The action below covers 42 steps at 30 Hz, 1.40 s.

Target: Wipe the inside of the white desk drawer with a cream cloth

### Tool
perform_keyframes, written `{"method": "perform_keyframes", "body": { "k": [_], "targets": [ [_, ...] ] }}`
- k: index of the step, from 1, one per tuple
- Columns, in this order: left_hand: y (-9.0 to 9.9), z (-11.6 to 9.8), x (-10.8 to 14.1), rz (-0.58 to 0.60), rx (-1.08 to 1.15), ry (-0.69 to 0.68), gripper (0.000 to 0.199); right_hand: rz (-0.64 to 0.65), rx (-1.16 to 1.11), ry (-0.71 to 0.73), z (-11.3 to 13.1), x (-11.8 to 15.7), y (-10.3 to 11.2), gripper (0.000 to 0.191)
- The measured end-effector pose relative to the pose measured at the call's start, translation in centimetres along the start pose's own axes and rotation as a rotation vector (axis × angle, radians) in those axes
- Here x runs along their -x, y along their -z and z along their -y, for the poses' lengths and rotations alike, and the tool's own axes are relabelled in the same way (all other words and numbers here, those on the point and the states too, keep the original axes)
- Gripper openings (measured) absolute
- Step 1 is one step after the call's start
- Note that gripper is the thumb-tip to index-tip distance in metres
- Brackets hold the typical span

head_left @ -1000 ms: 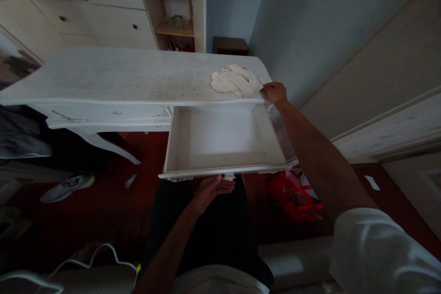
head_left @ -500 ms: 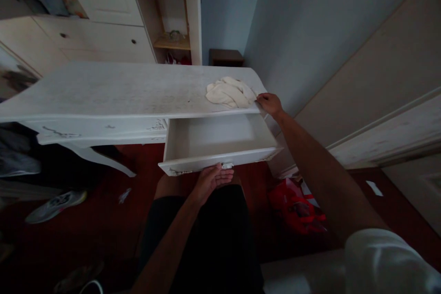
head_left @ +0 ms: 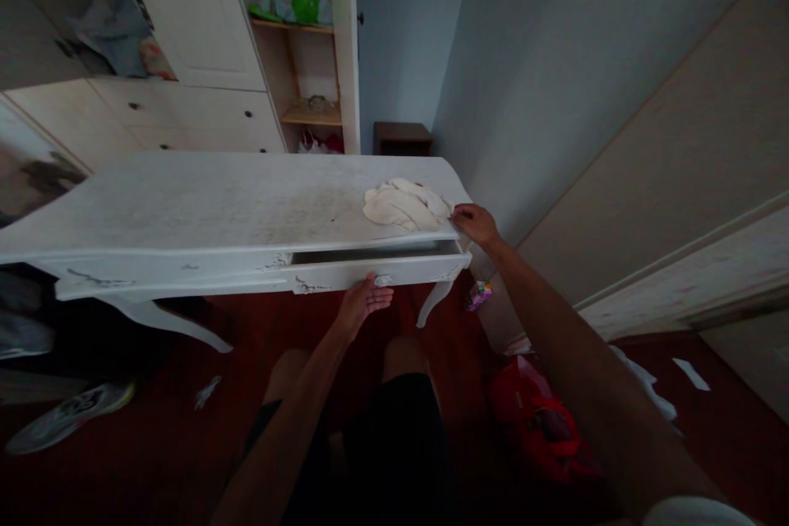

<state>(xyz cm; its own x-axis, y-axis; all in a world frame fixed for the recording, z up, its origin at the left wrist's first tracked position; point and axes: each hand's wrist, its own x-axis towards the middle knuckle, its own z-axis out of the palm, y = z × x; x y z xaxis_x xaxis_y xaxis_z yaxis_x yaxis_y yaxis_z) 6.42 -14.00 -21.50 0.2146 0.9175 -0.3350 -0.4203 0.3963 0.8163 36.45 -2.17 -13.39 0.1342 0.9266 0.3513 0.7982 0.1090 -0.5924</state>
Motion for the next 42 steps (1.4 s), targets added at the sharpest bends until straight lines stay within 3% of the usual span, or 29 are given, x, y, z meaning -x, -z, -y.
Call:
{"method": "perform_keyframes", "body": {
  "k": [17, 24, 29, 33, 36, 39, 42],
  "targets": [
    [-0.8, -1.3, -5.7, -0.055, 0.061, -0.031, 0.027, -0.043, -0.054, -0.013, 0.2, 0.1, 0.1, 0.014],
    [-0.3, -1.8, -5.8, -0.001, 0.061, -0.018, 0.025, -0.065, -0.082, -0.026, 0.2, 0.2, 0.0, 0.013],
    [0.3, -3.2, -4.7, 0.047, -0.218, 0.045, 0.022, -0.047, -0.097, -0.035, 0.5, 0.2, 0.1, 0.013],
    [-0.2, -6.0, -1.9, 0.309, -0.363, 0.043, 0.024, -0.065, -0.112, -0.057, 0.6, 0.2, 0.2, 0.017],
    [-1.3, -9.7, 0.2, 0.457, -0.393, -0.097, 0.025, -0.101, -0.187, -0.100, 0.6, 0.3, 0.2, 0.021],
    [-1.9, -13.8, 0.0, 0.348, -0.400, -0.328, 0.026, -0.160, -0.268, -0.131, 0.5, 0.5, 0.3, 0.027],
    [-1.4, -16.9, -2.7, 0.156, -0.483, -0.511, 0.022, -0.176, -0.288, -0.146, 0.5, 0.6, 0.4, 0.030]
  ]
}}
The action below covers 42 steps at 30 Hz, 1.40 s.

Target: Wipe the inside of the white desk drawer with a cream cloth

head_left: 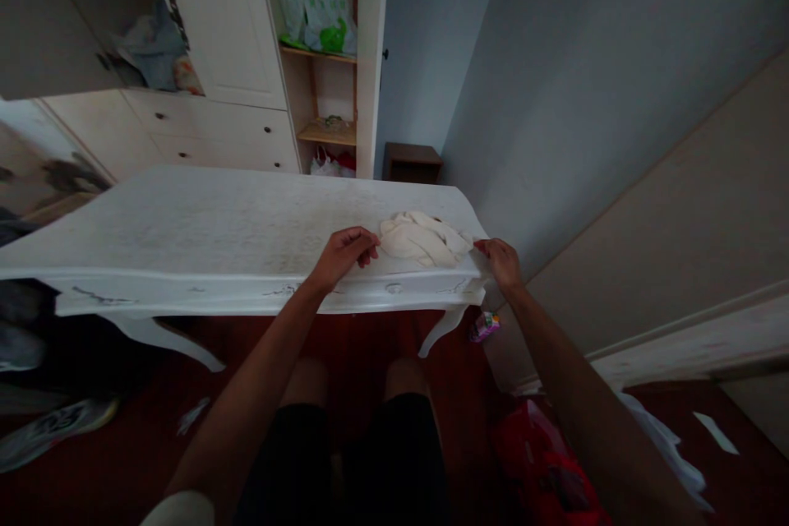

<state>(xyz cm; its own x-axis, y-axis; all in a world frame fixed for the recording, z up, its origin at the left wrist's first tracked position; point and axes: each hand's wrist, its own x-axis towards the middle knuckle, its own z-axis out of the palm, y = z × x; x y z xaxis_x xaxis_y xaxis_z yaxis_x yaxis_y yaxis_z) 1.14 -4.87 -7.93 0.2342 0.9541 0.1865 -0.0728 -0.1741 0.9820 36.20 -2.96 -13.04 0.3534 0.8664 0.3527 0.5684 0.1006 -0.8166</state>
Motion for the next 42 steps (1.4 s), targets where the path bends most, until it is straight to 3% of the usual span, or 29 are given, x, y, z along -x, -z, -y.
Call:
{"method": "perform_keyframes", "body": {
  "k": [3, 6, 14, 18, 21, 24, 26, 28, 30, 32, 36, 39, 42],
  "targets": [
    [1.9, 1.3, -3.2, -0.085, -0.154, -0.018, 0.018, -0.015, -0.004, -0.027, 0.3, 0.3, 0.0, 0.031],
    [3.1, 3.0, -4.9, -0.144, -0.233, -0.016, 0.018, -0.019, 0.016, -0.054, 0.8, 0.6, 0.0, 0.037],
    [3.2, 4.3, -5.6, -0.186, -0.238, 0.010, 0.011, 0.000, 0.133, -0.078, 1.1, -0.6, -0.2, 0.045],
    [3.3, 4.4, -5.7, -0.209, -0.192, 0.018, 0.014, -0.015, 0.118, 0.116, 2.8, -1.9, -1.9, 0.062],
    [3.4, 4.5, -5.9, -0.221, -0.152, 0.024, 0.014, 0.199, 0.241, 0.335, 5.8, -2.5, -4.5, 0.087],
    [3.5, 4.5, -5.9, -0.243, -0.103, 0.031, 0.013, 0.532, 0.369, 0.329, 9.0, -2.9, -7.0, 0.107],
    [3.5, 4.4, -5.9, -0.265, -0.070, 0.026, 0.011, 0.694, 0.435, 0.299, 10.7, -3.0, -8.1, 0.098],
    [3.5, 4.3, -5.9, -0.282, -0.039, 0.015, 0.010, 0.738, 0.532, 0.294, 12.0, -2.5, -8.5, 0.077],
    [3.5, 4.2, -5.9, -0.290, -0.006, 0.007, 0.009, 0.652, 0.639, 0.361, 12.8, -0.9, -8.3, 0.057],
    [3.5, 4.2, -5.9, -0.291, 0.020, 0.007, 0.009, 0.505, 0.687, 0.523, 13.2, 2.0, -7.8, 0.046],
    [3.4, 4.2, -5.9, -0.292, 0.027, 0.016, 0.008, 0.370, 0.613, 0.821, 12.8, 10.4, -7.4, 0.050],
    [3.3, 4.2, -5.8, -0.286, 0.009, 0.008, 0.007, 0.412, 0.553, 0.961, 11.5, 15.9, -8.9, 0.056],
    [3.4, 4.4, -5.8, -0.285, -0.001, -0.004, 0.008, 0.393, 0.529, 1.068, 9.9, 18.1, -12.0, 0.053]
  ]
}}
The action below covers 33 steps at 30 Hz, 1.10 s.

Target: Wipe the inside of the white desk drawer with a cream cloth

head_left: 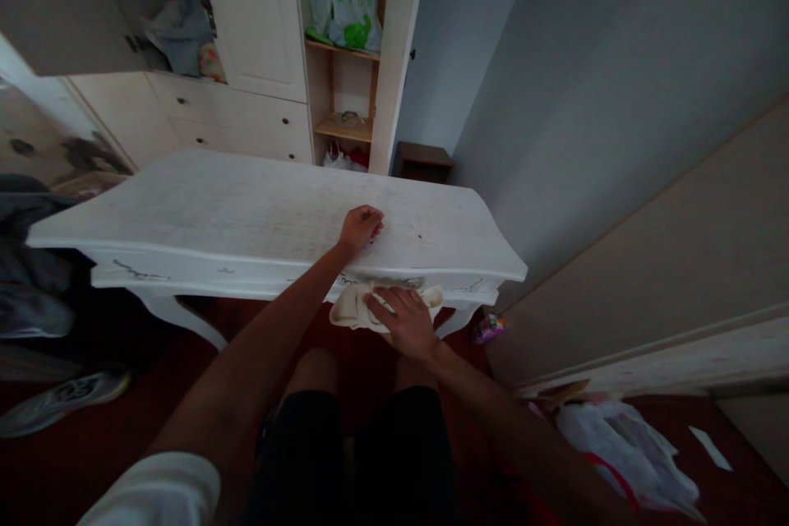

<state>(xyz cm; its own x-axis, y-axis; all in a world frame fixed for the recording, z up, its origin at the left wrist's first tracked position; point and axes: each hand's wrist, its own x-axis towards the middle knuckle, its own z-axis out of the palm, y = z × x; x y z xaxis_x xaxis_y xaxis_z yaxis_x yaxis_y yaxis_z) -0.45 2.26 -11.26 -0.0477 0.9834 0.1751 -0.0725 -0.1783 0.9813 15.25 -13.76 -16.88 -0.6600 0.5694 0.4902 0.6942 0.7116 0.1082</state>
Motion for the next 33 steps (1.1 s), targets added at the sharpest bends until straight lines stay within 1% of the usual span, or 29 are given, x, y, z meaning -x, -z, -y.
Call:
{"method": "perform_keyframes", "body": {
  "k": [3, 7, 10, 13, 16, 20, 23, 29, 31, 33],
  "targets": [
    [0.1, 0.2, 0.0, -0.003, -0.008, -0.004, 0.008, -0.086, 0.058, -0.018, 0.2, -1.4, -3.7, 0.047],
    [0.2, 0.5, -0.1, -0.009, -0.011, -0.013, 0.007, -0.161, 0.082, 0.038, 0.9, -3.4, -7.5, 0.041],
    [0.3, 0.7, -0.1, 0.003, -0.002, -0.018, 0.007, -0.216, 0.091, 0.026, 1.8, -3.6, -9.3, 0.037],
    [0.3, 0.8, -0.2, 0.004, 0.020, -0.024, 0.006, -0.236, 0.100, 0.013, 2.0, -2.8, -10.1, 0.039],
    [0.4, 0.7, -0.2, 0.000, 0.030, -0.035, 0.006, -0.204, 0.107, 0.007, 1.2, -1.4, -10.0, 0.043],
    [0.4, 0.5, -0.1, 0.009, 0.050, -0.031, 0.006, -0.164, 0.137, -0.025, -0.7, 1.3, -9.2, 0.045],
    [0.4, 0.4, -0.1, 0.010, 0.053, -0.022, 0.006, -0.130, 0.169, -0.050, -2.6, 3.7, -8.3, 0.046],
    [0.3, -0.2, 0.1, -0.004, 0.031, 0.011, 0.006, -0.015, 0.206, 0.030, -6.6, 7.5, -6.3, 0.042],
    [0.2, -0.3, 0.2, -0.013, 0.028, 0.009, 0.006, 0.027, 0.208, 0.020, -7.9, 8.5, -5.6, 0.041],
    [0.2, -0.4, 0.2, -0.015, 0.028, 0.000, 0.005, 0.079, 0.202, -0.021, -9.2, 9.7, -4.5, 0.042]
  ]
}}
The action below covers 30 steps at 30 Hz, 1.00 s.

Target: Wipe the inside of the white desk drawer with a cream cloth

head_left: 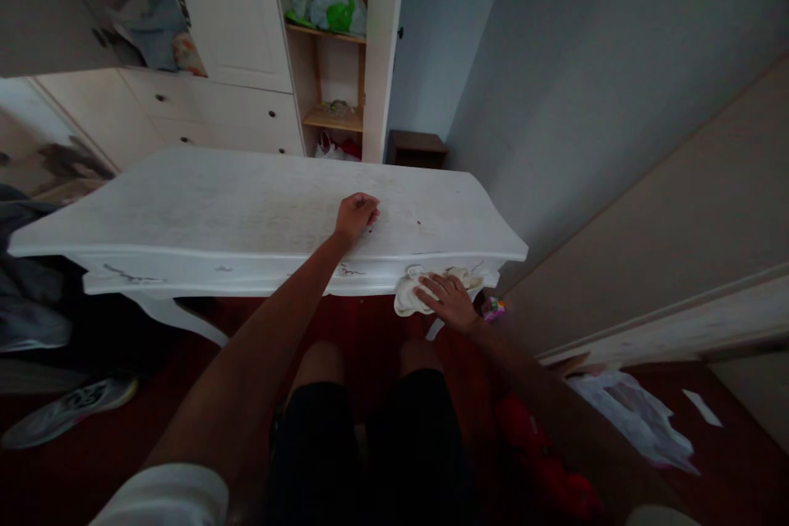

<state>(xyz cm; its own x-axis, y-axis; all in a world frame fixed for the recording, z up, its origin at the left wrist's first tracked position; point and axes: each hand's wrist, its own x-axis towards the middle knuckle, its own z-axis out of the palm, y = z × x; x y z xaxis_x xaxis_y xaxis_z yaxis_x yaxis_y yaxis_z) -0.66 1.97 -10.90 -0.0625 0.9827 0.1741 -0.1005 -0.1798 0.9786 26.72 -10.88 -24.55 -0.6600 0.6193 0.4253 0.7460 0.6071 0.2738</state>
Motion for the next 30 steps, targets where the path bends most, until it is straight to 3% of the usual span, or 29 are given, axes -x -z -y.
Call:
{"method": "perform_keyframes", "body": {
  "k": [4, 8, 11, 15, 18, 24, 30],
  "targets": [
    [0.0, 0.0, -0.1, -0.005, 0.002, -0.012, 0.005, 0.066, 0.015, -0.143, -3.1, 2.9, 2.2, 0.047],
    [0.0, 0.3, -0.4, -0.011, 0.020, -0.003, 0.005, 0.004, 0.055, -0.321, -4.8, 4.9, 3.9, 0.052],
    [0.0, 0.5, -0.6, -0.013, 0.023, -0.010, 0.006, -0.129, 0.048, -0.527, -4.3, 4.6, 4.0, 0.054],
    [0.1, 0.5, -0.6, -0.015, 0.010, -0.015, 0.007, -0.387, -0.010, -0.767, -1.5, 1.7, 3.2, 0.049],
    [0.0, 0.3, -0.4, -0.024, 0.020, -0.014, 0.008, -0.463, -0.098, -0.791, 1.6, -1.2, 2.7, 0.047],
    [-0.1, 0.1, -0.3, -0.038, 0.012, -0.011, 0.006, -0.484, -0.259, -0.707, 6.8, -5.3, 2.3, 0.045],
    [-0.1, 0.2, -0.3, -0.033, 0.021, -0.018, 0.006, -0.392, -0.287, -0.542, 9.7, -7.4, 2.4, 0.047]
  ]
}}
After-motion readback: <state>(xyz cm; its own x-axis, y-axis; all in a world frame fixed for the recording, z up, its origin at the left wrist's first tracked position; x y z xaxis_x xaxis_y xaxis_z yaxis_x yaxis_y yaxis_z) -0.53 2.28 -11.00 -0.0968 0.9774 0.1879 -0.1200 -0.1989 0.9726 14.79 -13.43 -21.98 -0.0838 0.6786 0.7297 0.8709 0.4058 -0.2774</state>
